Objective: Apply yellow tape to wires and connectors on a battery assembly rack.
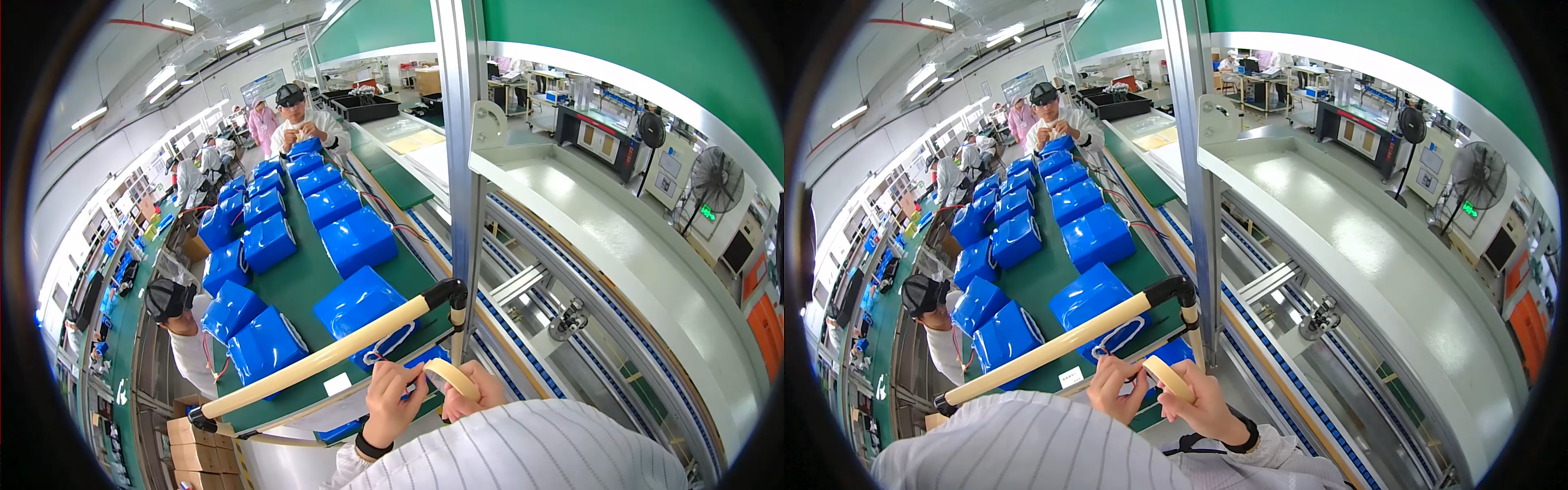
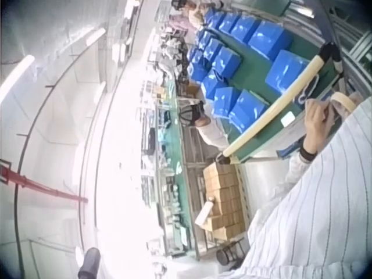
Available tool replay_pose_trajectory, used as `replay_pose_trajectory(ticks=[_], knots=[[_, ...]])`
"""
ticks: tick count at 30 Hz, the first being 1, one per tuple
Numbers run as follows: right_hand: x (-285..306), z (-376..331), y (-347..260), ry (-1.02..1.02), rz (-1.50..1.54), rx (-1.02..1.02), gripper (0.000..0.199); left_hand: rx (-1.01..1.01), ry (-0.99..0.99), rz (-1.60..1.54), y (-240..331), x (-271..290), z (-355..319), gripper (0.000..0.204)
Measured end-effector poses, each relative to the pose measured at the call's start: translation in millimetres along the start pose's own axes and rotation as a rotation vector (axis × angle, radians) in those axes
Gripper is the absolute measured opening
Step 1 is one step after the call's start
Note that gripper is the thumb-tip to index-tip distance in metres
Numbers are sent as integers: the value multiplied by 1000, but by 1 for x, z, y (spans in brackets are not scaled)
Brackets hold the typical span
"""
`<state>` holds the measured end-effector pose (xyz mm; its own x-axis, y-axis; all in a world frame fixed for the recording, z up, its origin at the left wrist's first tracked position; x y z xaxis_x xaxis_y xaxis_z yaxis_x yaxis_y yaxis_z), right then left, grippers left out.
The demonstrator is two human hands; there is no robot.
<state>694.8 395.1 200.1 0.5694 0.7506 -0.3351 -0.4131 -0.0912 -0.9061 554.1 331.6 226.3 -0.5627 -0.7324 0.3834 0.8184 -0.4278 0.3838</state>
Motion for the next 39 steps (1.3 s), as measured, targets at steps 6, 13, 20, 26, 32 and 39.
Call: replay_pose_trajectory(ticks=[6, 13, 20, 26, 32, 39], knots=[[4, -14, -5, 10, -233, -19, 19, -5, 104, 0, 2, 7, 2, 21], [9, -22, -7, -15, -466, 127, 19, 34, 100, 19, 1, 9, -2, 21], [19, -11, -2, 132, -513, 104, 18, 40, 56, -78, 18, 17, 17, 14], [17, -7, -3, 190, -593, 71, 25, 204, -36, -161, 14, 19, 15, 18], [7, 6, -10, 214, -649, 217, 31, 450, 64, -416, -2, 5, -4, 8], [-5, 19, -15, 210, -718, 320, 43, 587, 65, -529, -15, -3, -18, 12]])
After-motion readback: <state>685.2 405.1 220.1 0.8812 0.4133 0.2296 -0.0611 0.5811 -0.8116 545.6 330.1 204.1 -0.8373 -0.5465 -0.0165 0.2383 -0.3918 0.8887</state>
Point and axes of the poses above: each hand's wrist, its own z-axis towards the middle knuckle, its own x-axis out of the back of the hand, y = z × x, the point moved 6 cm from there along z, towards the middle knuckle, and after that the axes turned 6 degrees about -x, right-handed, at the moved point
